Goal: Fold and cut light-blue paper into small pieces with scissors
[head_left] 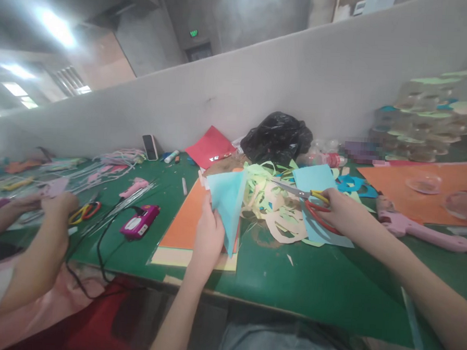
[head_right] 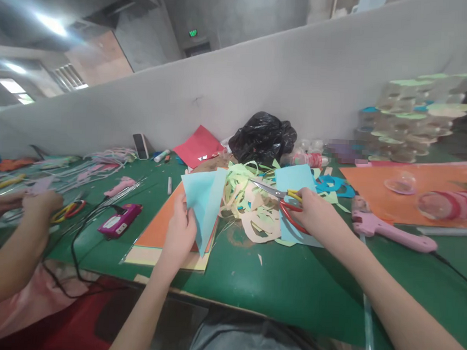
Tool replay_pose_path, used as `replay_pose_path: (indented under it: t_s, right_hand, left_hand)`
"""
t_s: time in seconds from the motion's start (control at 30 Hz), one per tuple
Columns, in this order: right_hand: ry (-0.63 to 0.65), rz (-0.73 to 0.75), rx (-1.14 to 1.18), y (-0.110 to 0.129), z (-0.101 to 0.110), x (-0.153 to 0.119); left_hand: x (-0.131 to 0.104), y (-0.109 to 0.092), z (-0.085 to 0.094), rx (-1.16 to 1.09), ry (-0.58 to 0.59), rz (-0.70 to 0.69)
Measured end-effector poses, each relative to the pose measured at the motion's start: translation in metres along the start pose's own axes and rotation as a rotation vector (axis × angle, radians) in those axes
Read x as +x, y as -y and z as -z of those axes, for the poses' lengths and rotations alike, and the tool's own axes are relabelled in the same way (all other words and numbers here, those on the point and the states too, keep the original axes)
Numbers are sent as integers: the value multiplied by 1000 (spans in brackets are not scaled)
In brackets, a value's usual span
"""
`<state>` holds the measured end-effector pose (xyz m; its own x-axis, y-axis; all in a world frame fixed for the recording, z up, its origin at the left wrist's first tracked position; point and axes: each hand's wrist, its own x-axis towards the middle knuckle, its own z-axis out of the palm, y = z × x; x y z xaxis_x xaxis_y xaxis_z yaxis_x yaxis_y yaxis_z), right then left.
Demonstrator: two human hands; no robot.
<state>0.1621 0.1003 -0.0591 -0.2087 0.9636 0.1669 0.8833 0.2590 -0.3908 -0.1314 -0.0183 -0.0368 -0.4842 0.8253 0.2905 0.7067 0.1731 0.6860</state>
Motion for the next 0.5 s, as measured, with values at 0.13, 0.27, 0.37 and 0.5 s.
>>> replay_pose_path:
  t_s: [0.13,0.27,0.37,0.5]
  right_hand:
    - [37,69,-6,-2,-4,2]
    - [2,178,-37,-7,-6,3]
    - [-152,287,-44,-7,-5,1]
    - [-332,433,51,7,6,-7]
  left_hand:
    - [-2,7,3,-51,-74,-31]
    - [-7,1,8,-61,-110,-114]
    - [-10,-1,8,-25,-123,-188]
    - [-12,3,6,52,-127,-267]
